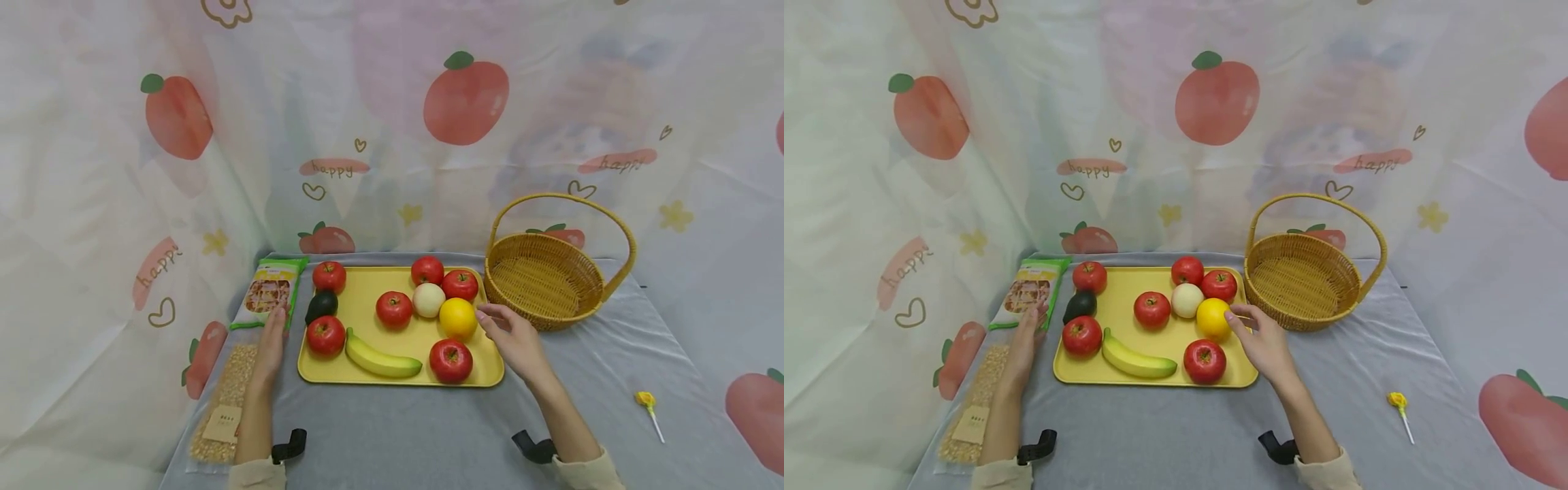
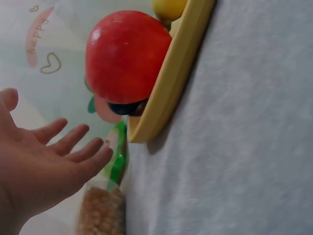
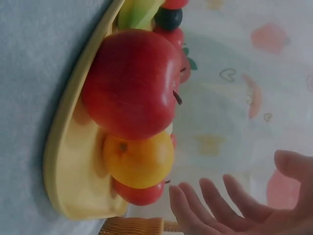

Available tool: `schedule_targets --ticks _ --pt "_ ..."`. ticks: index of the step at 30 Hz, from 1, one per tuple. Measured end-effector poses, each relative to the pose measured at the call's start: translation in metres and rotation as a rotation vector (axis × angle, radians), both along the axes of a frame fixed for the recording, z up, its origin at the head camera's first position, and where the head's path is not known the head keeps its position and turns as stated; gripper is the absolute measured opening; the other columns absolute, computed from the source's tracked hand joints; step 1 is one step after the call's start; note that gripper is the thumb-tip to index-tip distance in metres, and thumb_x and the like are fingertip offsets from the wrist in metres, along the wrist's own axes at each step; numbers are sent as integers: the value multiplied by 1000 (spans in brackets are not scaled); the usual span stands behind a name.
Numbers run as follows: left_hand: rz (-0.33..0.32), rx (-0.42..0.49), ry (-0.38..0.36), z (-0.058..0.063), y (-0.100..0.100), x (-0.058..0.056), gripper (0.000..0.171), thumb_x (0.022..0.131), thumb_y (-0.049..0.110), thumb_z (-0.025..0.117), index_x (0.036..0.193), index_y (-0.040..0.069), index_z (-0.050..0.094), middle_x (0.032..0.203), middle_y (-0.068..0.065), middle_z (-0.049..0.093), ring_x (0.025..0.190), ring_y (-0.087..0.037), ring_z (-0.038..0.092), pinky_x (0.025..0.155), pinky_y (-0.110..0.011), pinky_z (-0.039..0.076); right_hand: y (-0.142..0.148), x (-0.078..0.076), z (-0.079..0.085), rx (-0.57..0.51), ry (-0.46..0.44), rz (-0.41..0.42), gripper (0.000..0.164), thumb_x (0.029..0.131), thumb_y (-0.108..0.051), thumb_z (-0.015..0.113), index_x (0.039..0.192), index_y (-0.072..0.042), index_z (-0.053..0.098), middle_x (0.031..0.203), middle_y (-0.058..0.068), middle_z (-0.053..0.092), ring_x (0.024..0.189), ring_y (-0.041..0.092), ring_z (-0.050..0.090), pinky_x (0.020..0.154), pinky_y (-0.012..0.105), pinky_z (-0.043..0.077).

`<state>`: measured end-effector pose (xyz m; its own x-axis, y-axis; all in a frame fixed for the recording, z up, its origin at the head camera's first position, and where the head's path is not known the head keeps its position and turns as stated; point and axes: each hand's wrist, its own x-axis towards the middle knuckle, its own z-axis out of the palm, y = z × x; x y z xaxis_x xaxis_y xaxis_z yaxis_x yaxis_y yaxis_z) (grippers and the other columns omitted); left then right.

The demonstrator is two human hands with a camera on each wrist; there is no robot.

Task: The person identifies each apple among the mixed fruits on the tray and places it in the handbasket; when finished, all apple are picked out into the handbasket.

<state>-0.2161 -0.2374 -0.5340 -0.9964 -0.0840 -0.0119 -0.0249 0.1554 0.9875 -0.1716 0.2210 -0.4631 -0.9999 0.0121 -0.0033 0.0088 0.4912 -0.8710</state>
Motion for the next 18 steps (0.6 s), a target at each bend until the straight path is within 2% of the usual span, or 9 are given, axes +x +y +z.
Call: schedule_targets --ticks 3,8,14,18 --pt "14 95 -53 -3 1 0 70 112 52 28 167 9 21 168 -21 28 155 -37 25 123 -62 26 0 0 -5 -106 -63 18 59 104 -46 60 142 -1 58 142 21 61 130 40 59 96 48 59" --pt "26 239 -157 -8 2 1 71 112 51 28 167 7 17 168 -24 25 155 -41 27 124 -58 26 0 1 -18 -252 -175 44 60 103 -40 64 143 4 55 142 26 56 131 44 55 89 49 61" --pt "0 423 -156 -14 2 4 71 113 45 29 166 1 10 168 -29 20 154 -45 26 126 -55 23 -2 1 -29 -303 -237 44 58 102 -36 67 141 6 57 138 28 59 129 44 58 87 51 62" --pt "-21 504 -169 -19 2 7 62 116 33 27 166 1 10 168 -27 21 155 -40 25 127 -51 23 -2 0 -35 -311 -266 33 56 102 -34 68 139 7 57 136 28 61 121 39 64 85 52 62"
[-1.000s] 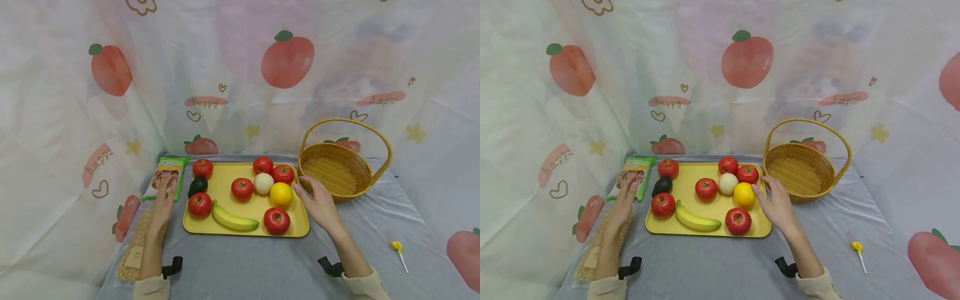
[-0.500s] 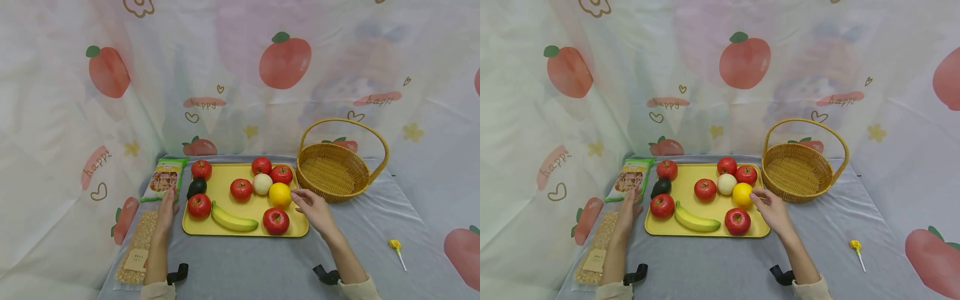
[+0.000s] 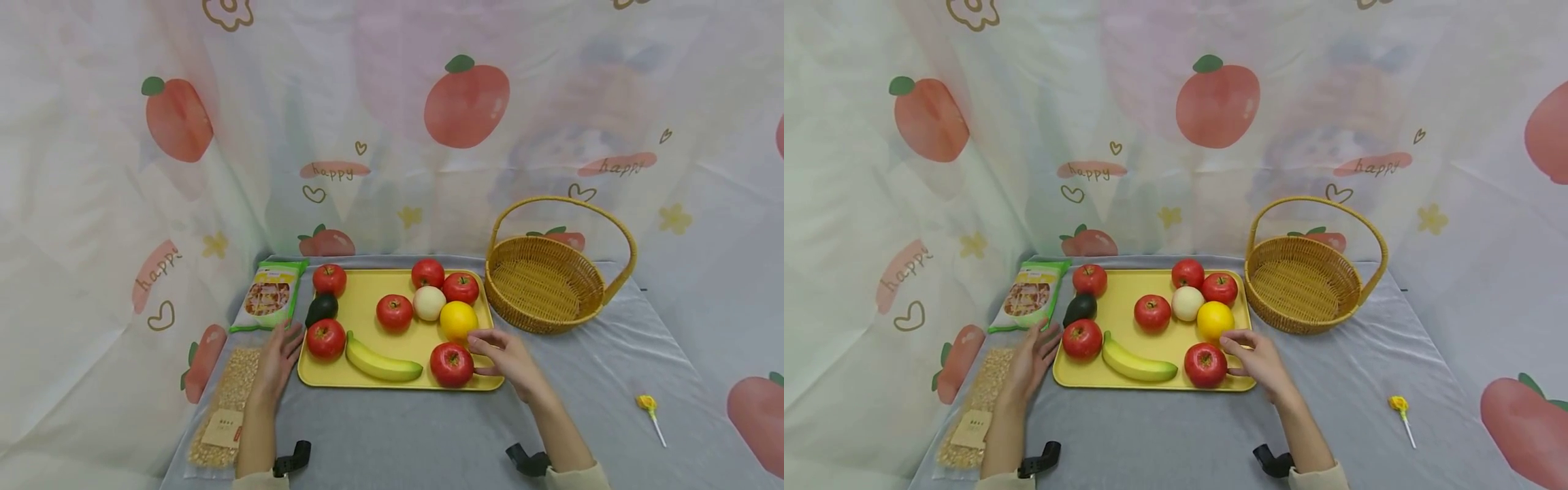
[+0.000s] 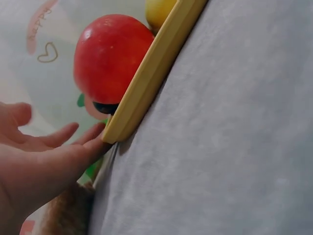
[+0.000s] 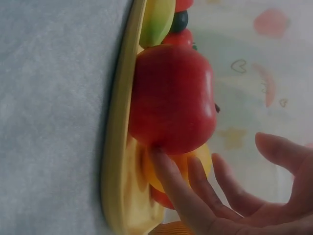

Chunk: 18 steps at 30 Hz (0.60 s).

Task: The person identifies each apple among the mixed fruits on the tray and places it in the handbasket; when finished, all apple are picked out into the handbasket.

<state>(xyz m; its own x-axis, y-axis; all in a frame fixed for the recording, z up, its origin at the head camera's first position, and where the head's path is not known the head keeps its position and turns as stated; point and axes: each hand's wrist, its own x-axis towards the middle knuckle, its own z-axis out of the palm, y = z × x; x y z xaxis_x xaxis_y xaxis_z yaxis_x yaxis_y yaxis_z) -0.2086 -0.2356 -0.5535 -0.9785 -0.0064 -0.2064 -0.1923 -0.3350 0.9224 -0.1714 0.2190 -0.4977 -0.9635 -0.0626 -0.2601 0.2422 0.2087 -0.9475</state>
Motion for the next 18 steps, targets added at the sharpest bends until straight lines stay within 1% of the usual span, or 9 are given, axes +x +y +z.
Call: schedule_targets --ticks 2,4,5,8,10,12,14,18 --pt "-9 9 0 -4 1 2 56 116 21 28 166 1 12 168 -27 23 156 -38 25 127 -49 23 1 0 -2 -16 -14 -1 54 102 -31 68 138 8 58 134 27 62 116 35 67 84 53 62" --pt "-17 -10 1 -8 2 3 54 114 9 29 166 1 15 167 -26 25 156 -36 25 127 -46 23 2 1 -5 -44 -25 2 52 102 -28 68 136 9 58 132 26 63 112 33 68 83 56 61" --pt "-27 -36 9 -10 1 3 55 112 2 30 166 1 15 167 -27 25 156 -37 25 127 -46 23 2 2 -6 -58 -28 5 51 102 -26 69 136 10 58 130 25 64 110 32 69 83 57 61" --pt "-42 -89 6 -15 2 3 66 104 -14 31 166 3 17 168 -23 26 157 -34 24 127 -44 24 2 4 -10 -76 -35 24 48 101 -23 69 134 11 59 126 21 66 105 29 70 83 57 61" --pt "-52 -114 6 -17 3 3 74 97 -21 31 166 3 16 169 -21 25 157 -32 23 127 -46 22 1 5 -13 -77 -44 27 46 100 -22 71 131 10 61 124 19 67 101 27 70 82 56 62" --pt "-56 -108 11 -18 4 4 81 92 -24 30 166 3 16 170 -19 24 158 -30 22 127 -46 20 0 4 -16 -74 -50 27 46 98 -22 73 130 9 63 124 17 67 100 25 70 81 54 62" --pt "-59 -108 29 -20 4 4 82 89 -26 30 166 1 15 170 -20 22 158 -31 21 128 -47 18 -3 4 -19 -90 -54 27 47 97 -22 75 130 9 63 125 19 66 100 24 70 81 54 62" --pt "-53 -134 54 -22 5 5 81 89 -26 31 164 -1 16 170 -21 23 158 -32 20 128 -47 17 -8 3 -23 -109 -52 12 49 95 -21 78 131 8 62 123 18 67 99 23 69 81 52 63"
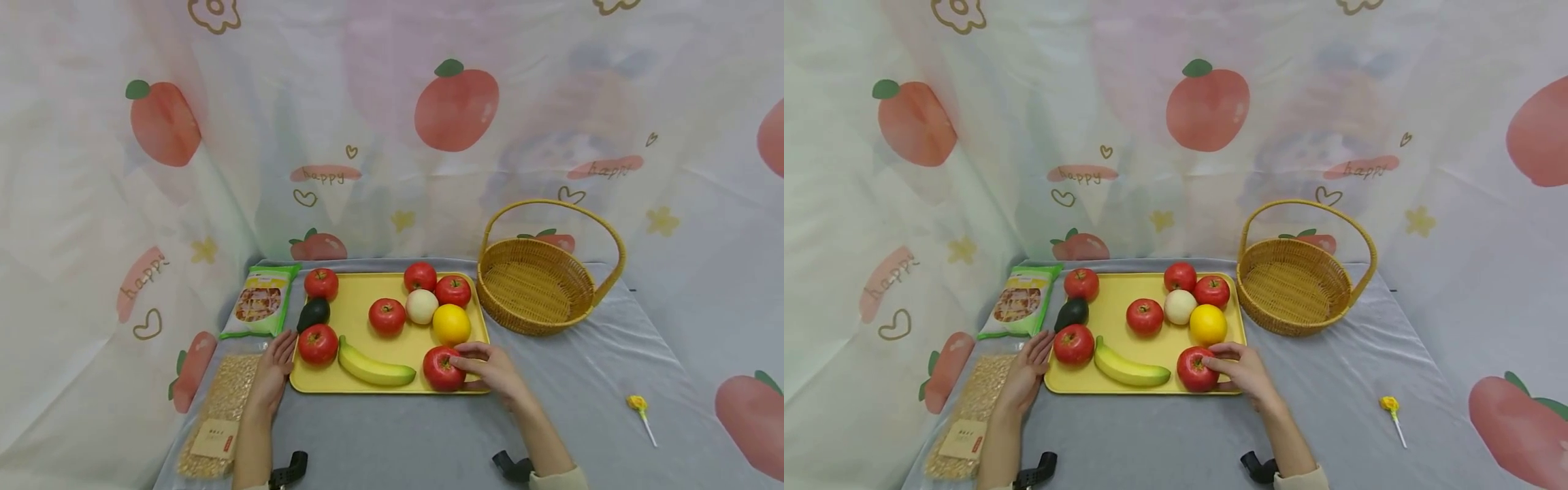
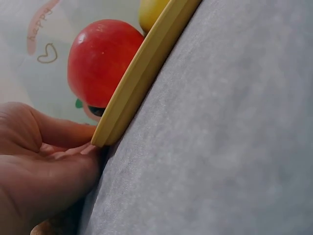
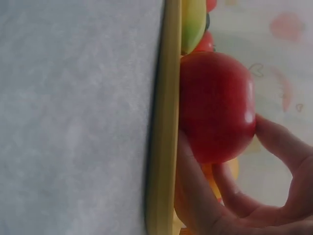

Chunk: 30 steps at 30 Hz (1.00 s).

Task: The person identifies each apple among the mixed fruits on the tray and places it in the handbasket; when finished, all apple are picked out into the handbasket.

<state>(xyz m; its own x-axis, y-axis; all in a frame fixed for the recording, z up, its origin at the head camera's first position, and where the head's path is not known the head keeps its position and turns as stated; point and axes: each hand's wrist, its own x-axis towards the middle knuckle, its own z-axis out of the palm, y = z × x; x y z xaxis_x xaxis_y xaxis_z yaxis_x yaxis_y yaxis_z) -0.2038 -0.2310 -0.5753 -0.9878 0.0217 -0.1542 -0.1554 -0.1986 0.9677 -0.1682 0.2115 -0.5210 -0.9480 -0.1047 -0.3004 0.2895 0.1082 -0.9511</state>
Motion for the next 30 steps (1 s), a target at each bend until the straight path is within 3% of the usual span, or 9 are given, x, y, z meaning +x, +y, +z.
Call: schedule_targets --ticks 5,12,30 --pt "6 -26 -2 -1 2 1 80 88 -26 32 164 -3 17 169 -23 24 158 -36 21 127 -48 18 -2 2 -4 3 -8 -23 49 91 -20 81 130 4 65 119 15 70 96 23 69 80 51 63" --pt "-6 -46 -20 1 2 -1 79 91 -24 33 165 0 17 170 -19 24 158 -31 21 128 -45 18 -3 2 -5 14 9 -43 49 90 -21 83 130 3 66 115 14 72 94 23 71 78 50 64" --pt "-21 -95 -15 2 -2 1 78 92 -24 33 165 -1 15 171 -20 22 159 -33 19 127 -46 18 2 3 -3 32 15 -60 49 91 -20 81 131 4 65 113 14 74 93 23 72 77 52 64"
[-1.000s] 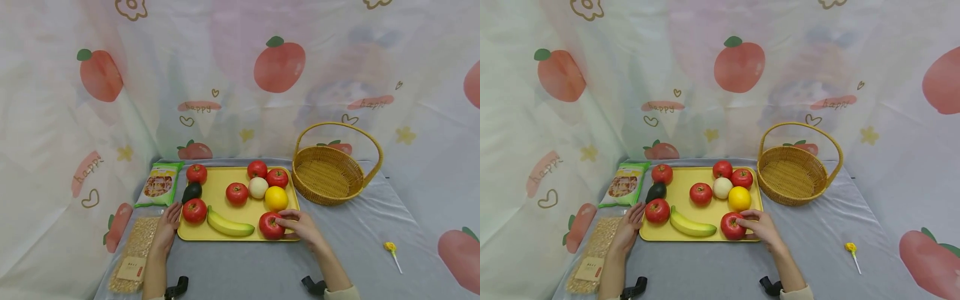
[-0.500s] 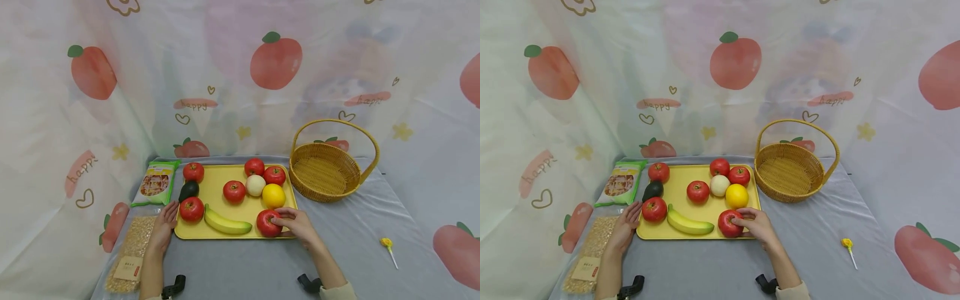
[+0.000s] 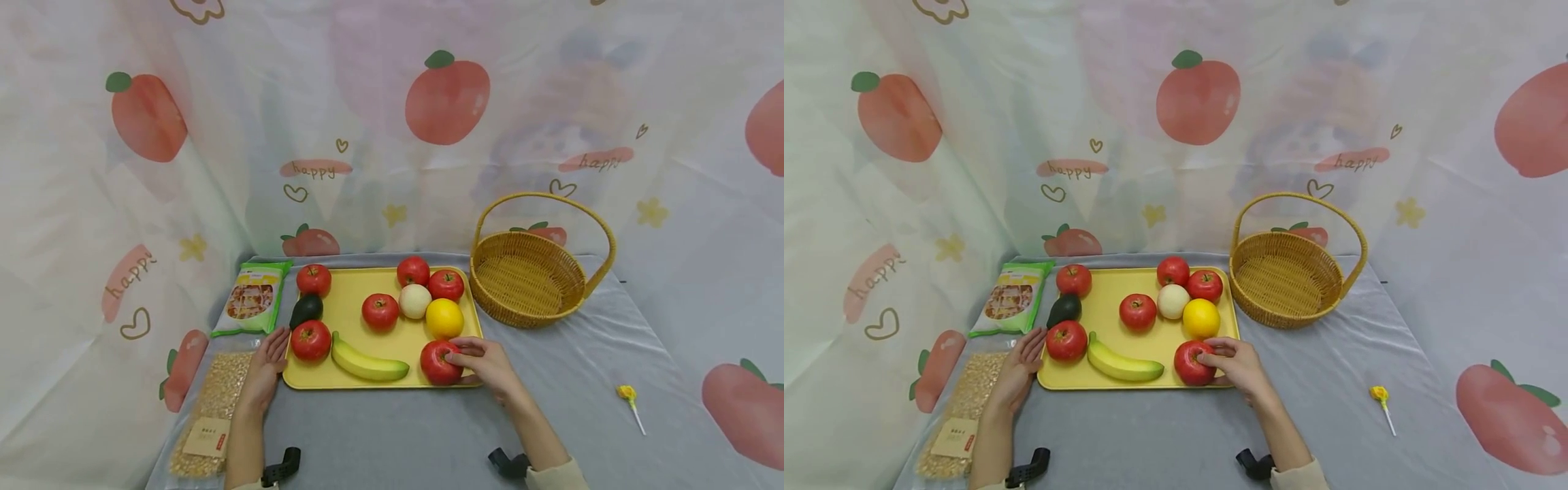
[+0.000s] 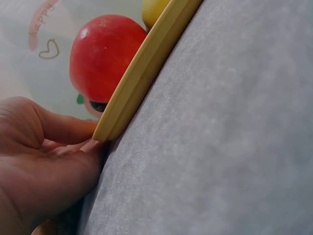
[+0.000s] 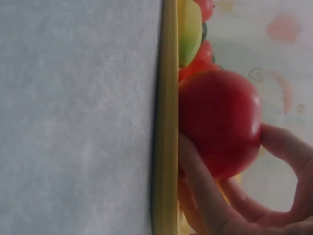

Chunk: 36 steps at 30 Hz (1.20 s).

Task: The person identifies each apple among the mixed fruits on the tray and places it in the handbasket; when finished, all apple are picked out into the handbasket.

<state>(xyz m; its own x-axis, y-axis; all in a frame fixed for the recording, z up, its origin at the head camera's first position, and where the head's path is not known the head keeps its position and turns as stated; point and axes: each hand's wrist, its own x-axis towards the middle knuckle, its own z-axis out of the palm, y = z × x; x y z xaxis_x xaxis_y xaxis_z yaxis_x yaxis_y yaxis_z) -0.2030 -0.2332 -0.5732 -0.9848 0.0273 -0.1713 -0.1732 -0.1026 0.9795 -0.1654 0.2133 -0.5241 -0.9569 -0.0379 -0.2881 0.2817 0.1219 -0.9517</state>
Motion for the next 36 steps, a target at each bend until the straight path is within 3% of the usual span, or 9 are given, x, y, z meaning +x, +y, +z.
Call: schedule_targets --ticks 8,22,28,36 --pt "6 -7 -19 -1 1 -1 78 93 -23 34 165 2 17 171 -17 24 158 -30 22 127 -44 20 6 0 8 -7 7 41 53 92 -24 80 134 4 63 120 17 72 98 24 71 81 54 63" --pt "26 1 -22 -2 2 -3 79 92 -24 33 165 3 19 170 -17 25 158 -29 23 127 -43 21 32 -15 49 7 56 9 60 92 -24 81 140 6 59 121 15 72 101 20 72 82 56 61" --pt "17 -20 -18 -2 2 -5 78 92 -22 33 165 2 19 170 -16 25 158 -28 23 127 -43 21 45 -23 68 57 84 -1 62 92 -29 81 140 5 60 122 11 72 99 17 71 80 50 63" --pt "-2 -28 -4 -2 0 -1 76 94 -22 32 165 0 17 171 -18 23 158 -30 21 127 -45 19 63 -37 81 29 102 0 65 92 -28 81 141 8 57 117 5 73 98 17 73 81 50 63"
